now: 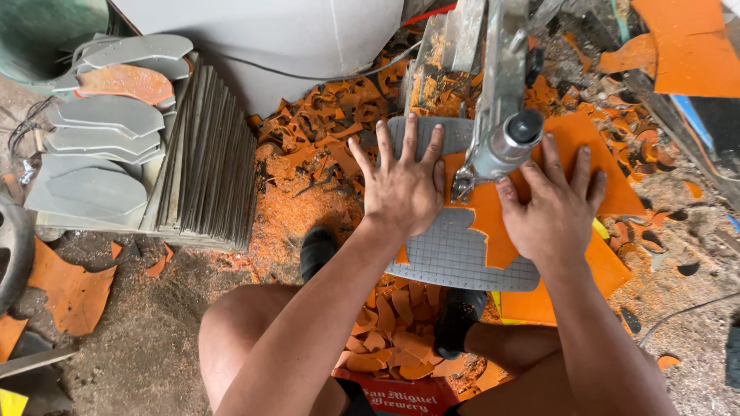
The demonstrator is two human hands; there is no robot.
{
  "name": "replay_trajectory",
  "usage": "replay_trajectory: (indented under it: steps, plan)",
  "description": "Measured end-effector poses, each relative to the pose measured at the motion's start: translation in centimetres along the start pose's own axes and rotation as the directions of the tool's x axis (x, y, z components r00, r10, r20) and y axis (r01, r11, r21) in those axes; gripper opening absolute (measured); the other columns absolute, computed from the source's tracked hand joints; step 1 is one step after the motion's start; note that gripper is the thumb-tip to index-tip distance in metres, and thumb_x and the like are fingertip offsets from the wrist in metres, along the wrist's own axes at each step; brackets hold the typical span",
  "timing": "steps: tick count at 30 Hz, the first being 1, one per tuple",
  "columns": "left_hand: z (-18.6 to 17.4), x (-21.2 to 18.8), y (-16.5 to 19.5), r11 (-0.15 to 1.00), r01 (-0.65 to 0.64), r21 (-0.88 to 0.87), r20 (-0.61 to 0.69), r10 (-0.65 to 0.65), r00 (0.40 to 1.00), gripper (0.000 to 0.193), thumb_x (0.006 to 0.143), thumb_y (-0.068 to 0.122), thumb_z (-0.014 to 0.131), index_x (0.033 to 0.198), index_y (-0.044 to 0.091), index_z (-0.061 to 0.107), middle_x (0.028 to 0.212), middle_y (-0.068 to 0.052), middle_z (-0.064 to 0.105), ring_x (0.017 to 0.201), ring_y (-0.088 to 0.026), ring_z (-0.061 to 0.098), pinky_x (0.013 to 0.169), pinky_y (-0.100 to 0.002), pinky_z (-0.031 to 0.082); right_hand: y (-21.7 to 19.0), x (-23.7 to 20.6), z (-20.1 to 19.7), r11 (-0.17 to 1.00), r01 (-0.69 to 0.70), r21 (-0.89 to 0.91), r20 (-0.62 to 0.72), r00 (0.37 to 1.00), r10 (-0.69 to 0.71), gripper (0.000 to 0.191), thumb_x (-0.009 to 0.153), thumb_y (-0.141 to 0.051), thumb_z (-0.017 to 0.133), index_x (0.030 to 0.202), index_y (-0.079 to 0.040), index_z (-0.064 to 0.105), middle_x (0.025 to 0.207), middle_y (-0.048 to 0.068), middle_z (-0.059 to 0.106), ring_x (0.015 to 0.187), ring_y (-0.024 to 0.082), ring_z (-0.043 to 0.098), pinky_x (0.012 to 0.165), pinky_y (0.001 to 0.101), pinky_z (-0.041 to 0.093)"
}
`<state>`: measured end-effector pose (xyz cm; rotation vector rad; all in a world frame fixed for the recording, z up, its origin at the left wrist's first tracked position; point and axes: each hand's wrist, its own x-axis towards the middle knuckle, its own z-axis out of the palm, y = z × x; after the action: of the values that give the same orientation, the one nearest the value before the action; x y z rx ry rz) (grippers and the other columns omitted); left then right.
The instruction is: The person uses a vertical cutting machine to cut orange rubber sheets into specific shapes. They guide the material under the blade, rotate it for curved cuts, and remove finished pieces.
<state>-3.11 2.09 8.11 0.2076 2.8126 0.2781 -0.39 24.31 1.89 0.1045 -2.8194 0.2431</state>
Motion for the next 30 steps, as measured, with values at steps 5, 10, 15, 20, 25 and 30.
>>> replay_trajectory:
  steps: [5, 10, 15, 20, 25, 30]
  plan:
    - [-1.0, 0.2, 0.0, 1.000, -0.003, 0.000, -0.026, 0.003, 1.000, 0.059, 0.104, 0.041, 0.020, 0.162, 0.031, 0.010, 0.170, -0.006, -0.004, 0.153, -0.045, 0.000, 0.115, -0.076, -0.006, -0.7, 1.1, -0.8, 1.000, 0.008, -0.025, -0.015, 1.000, -0.008, 0.049, 0.099, -0.050, 0.062, 0.140, -0.025, 0.067, 0.167, 0.004, 0.043, 0.155, 0.047, 0.026, 0.122, 0.0694, 0.014]
    - [-1.0, 0.5, -0.3, 1.000, -0.009, 0.002, -0.037, 0.009, 0.999, 0.061, 0.103, 0.040, 0.020, 0.162, 0.029, 0.010, 0.169, -0.005, -0.001, 0.153, -0.045, 0.002, 0.114, -0.077, -0.008, -1.3, 1.6, -1.3, 1.000, -0.004, -0.015, -0.004, 1.000, 0.004, 0.053, 0.095, -0.048, 0.064, 0.144, -0.029, 0.062, 0.166, 0.004, 0.041, 0.153, 0.048, 0.026, 0.120, 0.0698, 0.014]
    - [-0.3, 0.6, -0.5, 1.000, -0.025, -0.001, -0.081, 0.025, 0.996, 0.060, 0.104, 0.040, 0.021, 0.163, 0.027, 0.015, 0.170, -0.006, 0.006, 0.154, -0.044, 0.006, 0.113, -0.079, -0.007, -1.4, 1.7, -1.6, 0.999, -0.032, -0.044, 0.051, 0.998, 0.034, 0.055, 0.095, -0.051, 0.061, 0.146, -0.030, 0.058, 0.167, 0.004, 0.037, 0.151, 0.049, 0.023, 0.119, 0.0697, 0.010]
    - [-0.6, 2.5, -1.1, 0.991, -0.133, 0.013, -0.302, 0.131, 0.944, 0.057, 0.106, 0.040, 0.028, 0.159, 0.020, 0.025, 0.168, -0.011, 0.014, 0.152, -0.040, 0.013, 0.111, -0.084, -0.005, -1.7, 2.5, -1.5, 0.994, -0.078, -0.074, 0.064, 0.995, 0.083, 0.065, 0.093, -0.047, 0.060, 0.153, -0.027, 0.050, 0.168, 0.009, 0.030, 0.153, 0.051, 0.016, 0.119, 0.0707, 0.005]
    - [2.7, -2.4, -2.9, 0.933, -0.307, 0.189, -0.429, 0.359, 0.829, 0.053, 0.101, 0.034, 0.045, 0.149, 0.013, 0.046, 0.163, -0.014, 0.029, 0.154, -0.044, 0.016, 0.110, -0.082, 0.008, -1.5, 2.7, -1.2, 0.978, -0.198, -0.063, 0.136, 0.969, 0.205, 0.070, 0.088, -0.048, 0.064, 0.153, -0.027, 0.048, 0.169, 0.015, 0.025, 0.151, 0.056, 0.008, 0.115, 0.0759, -0.001]
    - [5.3, -6.4, -3.3, 0.947, -0.273, 0.170, -0.409, 0.320, 0.855, 0.050, 0.100, 0.028, 0.051, 0.145, 0.007, 0.053, 0.157, -0.012, 0.047, 0.153, -0.032, 0.030, 0.114, -0.079, 0.015, 0.1, 4.4, -2.8, 0.980, -0.195, -0.047, 0.268, 0.942, 0.201, 0.075, 0.080, -0.061, 0.071, 0.146, -0.030, 0.051, 0.172, 0.014, 0.017, 0.148, 0.056, 0.002, 0.111, 0.0752, -0.005]
